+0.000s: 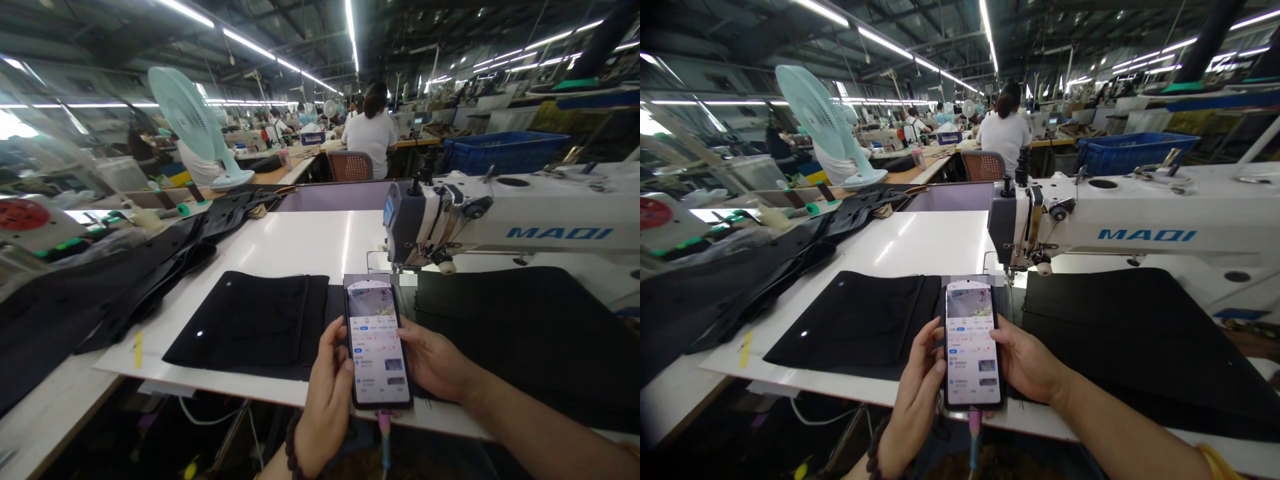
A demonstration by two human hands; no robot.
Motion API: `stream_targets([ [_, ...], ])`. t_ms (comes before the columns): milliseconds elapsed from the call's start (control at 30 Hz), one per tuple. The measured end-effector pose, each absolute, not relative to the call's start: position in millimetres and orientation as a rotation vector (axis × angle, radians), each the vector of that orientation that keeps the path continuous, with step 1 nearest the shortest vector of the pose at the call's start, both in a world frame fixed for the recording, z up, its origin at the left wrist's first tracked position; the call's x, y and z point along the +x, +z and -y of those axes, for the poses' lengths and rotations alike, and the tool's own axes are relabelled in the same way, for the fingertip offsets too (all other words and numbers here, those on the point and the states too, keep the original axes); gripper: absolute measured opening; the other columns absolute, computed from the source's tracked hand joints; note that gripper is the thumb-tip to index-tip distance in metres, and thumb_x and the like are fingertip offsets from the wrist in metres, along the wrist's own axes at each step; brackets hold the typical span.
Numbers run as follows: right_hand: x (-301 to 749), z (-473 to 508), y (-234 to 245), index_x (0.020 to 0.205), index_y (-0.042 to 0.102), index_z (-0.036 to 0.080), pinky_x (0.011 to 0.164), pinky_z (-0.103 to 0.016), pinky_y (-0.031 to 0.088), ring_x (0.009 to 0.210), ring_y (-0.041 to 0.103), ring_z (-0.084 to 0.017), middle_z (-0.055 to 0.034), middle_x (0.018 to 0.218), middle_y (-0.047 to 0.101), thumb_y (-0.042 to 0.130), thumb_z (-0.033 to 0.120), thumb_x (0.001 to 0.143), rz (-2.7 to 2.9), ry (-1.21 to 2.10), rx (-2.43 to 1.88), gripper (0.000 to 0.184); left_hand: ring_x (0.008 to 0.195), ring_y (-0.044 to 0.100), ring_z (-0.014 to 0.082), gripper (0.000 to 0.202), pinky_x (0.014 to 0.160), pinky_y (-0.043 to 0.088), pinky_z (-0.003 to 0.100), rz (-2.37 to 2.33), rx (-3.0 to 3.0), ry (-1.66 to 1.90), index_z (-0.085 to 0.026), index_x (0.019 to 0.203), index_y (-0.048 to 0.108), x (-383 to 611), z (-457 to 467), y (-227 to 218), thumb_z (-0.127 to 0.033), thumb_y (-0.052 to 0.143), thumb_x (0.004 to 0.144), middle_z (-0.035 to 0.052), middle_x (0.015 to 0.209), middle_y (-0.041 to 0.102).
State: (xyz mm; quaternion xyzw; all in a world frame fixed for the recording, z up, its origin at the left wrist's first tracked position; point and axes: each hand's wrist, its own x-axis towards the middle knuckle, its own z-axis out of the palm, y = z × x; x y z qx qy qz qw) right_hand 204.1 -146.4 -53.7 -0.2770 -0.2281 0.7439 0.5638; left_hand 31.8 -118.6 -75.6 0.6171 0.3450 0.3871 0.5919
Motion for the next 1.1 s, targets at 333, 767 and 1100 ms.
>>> stream_targets([
  [333,204.4,145.6,-53.8,0.103,0.062,0.018,0.092,-0.039,0.039,0.096,0.061,-0.020,-0.0055,0.101,0.068,0.053,0.021,0.077,0.541,1.756,-0.677,0.028,0.107,0.049,0.0175,0.041,0.090,0.041,0.029,-0.805,1.452,0.904,-0.024,0.131,0.029,31.6,118.6,-76.0,-0.026,0.038,0.091,0.0068,0.126,0.045],
  [767,203.9,146.1,-54.6,0.105,0.059,0.018,0.093,-0.041,0.038,0.098,0.061,-0.021,-0.0072,0.106,0.067,0.053,0.021,0.077,0.535,1.734,-0.715,0.029,0.096,0.054,0.0164,0.042,0.087,0.043,0.030,-0.793,1.447,0.902,-0.021,0.131,0.028,32.7,118.2,-74.7,-0.025,0.038,0.090,0.0086,0.125,0.045],
  [1100,203.9,145.2,-54.4,0.103,0.060,0.018,0.092,-0.040,0.039,0.097,0.061,-0.021,-0.0058,0.103,0.068,0.056,0.021,0.072,0.535,1.712,-0.751,0.031,0.106,0.050,0.0176,0.041,0.092,0.040,0.030,-0.768,1.444,0.906,-0.023,0.131,0.030,32.6,117.6,-75.3,-0.026,0.039,0.090,0.0068,0.125,0.046],
])
